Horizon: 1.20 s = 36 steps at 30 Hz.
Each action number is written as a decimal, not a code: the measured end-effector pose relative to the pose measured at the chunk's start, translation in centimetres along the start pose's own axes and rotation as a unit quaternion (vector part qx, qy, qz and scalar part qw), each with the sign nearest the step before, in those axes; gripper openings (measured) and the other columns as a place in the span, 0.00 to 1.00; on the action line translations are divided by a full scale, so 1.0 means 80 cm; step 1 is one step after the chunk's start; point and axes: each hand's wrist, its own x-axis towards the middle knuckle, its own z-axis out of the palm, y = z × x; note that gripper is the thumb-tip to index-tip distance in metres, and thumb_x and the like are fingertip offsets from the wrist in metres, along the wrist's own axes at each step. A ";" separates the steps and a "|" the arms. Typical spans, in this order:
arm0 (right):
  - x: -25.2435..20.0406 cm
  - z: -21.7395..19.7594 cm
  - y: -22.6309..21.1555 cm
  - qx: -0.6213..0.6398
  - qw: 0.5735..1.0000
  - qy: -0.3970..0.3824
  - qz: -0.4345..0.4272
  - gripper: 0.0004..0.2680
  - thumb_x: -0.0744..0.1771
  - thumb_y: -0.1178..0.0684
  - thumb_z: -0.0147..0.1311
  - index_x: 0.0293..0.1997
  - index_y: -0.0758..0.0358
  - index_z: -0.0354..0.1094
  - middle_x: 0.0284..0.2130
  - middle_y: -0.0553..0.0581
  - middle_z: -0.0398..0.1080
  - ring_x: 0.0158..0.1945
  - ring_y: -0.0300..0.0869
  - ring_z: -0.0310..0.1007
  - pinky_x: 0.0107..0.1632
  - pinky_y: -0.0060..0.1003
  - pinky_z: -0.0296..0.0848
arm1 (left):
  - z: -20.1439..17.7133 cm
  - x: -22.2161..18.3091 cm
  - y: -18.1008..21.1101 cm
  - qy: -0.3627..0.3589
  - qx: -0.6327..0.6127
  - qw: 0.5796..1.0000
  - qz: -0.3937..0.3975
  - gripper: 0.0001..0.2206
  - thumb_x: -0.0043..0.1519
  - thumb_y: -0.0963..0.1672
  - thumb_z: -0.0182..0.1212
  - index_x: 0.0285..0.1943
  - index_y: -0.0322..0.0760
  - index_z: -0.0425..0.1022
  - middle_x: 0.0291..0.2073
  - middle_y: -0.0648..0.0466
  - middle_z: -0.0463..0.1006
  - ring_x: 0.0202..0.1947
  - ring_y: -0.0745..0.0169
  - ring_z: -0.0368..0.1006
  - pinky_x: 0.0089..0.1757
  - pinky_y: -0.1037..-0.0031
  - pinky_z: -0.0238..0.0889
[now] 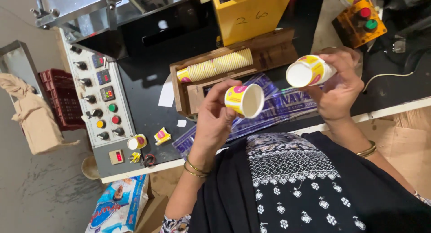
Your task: The person packages stacks of paper cups into plastic sleeves by hand, sliding stacks into the bags and tucking the ends.
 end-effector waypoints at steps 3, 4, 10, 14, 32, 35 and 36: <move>-0.007 -0.002 0.006 0.016 0.999 -0.001 0.037 0.22 0.63 0.63 0.76 0.61 0.66 0.70 0.54 0.54 0.69 0.57 0.39 0.71 0.63 0.33 0.72 | 0.015 -0.006 0.002 -0.020 -0.180 0.982 -0.056 0.31 0.63 0.46 0.74 0.72 0.25 0.65 0.58 0.46 0.74 0.57 0.62 0.72 0.55 0.74 0.68; -0.007 -0.001 0.006 0.018 0.999 -0.004 0.037 0.22 0.63 0.63 0.76 0.61 0.66 0.70 0.54 0.54 0.69 0.57 0.39 0.71 0.63 0.33 0.72 | 0.023 -0.007 0.008 -0.018 -0.180 0.982 -0.054 0.31 0.63 0.46 0.74 0.72 0.25 0.65 0.58 0.46 0.74 0.57 0.62 0.72 0.55 0.74 0.68; 0.001 0.004 -0.005 -0.030 0.999 -0.029 0.016 0.21 0.62 0.62 0.76 0.58 0.68 0.69 0.55 0.56 0.69 0.60 0.40 0.68 0.66 0.34 0.69 | 0.064 -0.015 0.035 -0.046 0.014 0.999 0.019 0.30 0.63 0.43 0.75 0.72 0.26 0.65 0.63 0.50 0.71 0.61 0.58 0.73 0.60 0.70 0.70; 0.003 0.006 -0.011 -0.006 0.999 -0.034 0.032 0.22 0.62 0.58 0.76 0.61 0.66 0.69 0.55 0.55 0.68 0.60 0.40 0.68 0.66 0.34 0.69 | 0.088 -0.021 0.066 -0.049 0.282 0.936 0.205 0.29 0.61 0.42 0.78 0.68 0.37 0.65 0.58 0.51 0.72 0.60 0.60 0.75 0.59 0.71 0.75; -0.004 0.004 -0.017 0.026 0.997 -0.013 0.069 0.21 0.63 0.59 0.76 0.61 0.66 0.69 0.53 0.53 0.70 0.57 0.38 0.70 0.64 0.33 0.70 | 0.091 -0.028 0.098 -0.098 0.504 0.776 0.366 0.19 0.55 0.40 0.82 0.53 0.45 0.80 0.56 0.49 0.76 0.56 0.49 0.75 0.55 0.66 0.73; -0.001 0.005 -0.024 0.028 0.998 -0.014 0.050 0.20 0.63 0.60 0.75 0.60 0.66 0.69 0.55 0.53 0.68 0.57 0.38 0.69 0.65 0.33 0.69 | 0.092 -0.023 0.096 -0.098 0.492 0.784 0.365 0.18 0.55 0.40 0.82 0.50 0.42 0.78 0.55 0.48 0.76 0.57 0.48 0.75 0.54 0.66 0.74; 0.000 0.005 -0.026 0.053 0.997 -0.010 0.052 0.21 0.63 0.59 0.75 0.60 0.65 0.69 0.56 0.53 0.68 0.58 0.39 0.69 0.67 0.34 0.70 | 0.093 -0.020 0.095 -0.094 0.485 0.790 0.365 0.17 0.54 0.40 0.82 0.47 0.41 0.77 0.54 0.48 0.76 0.56 0.47 0.75 0.53 0.66 0.74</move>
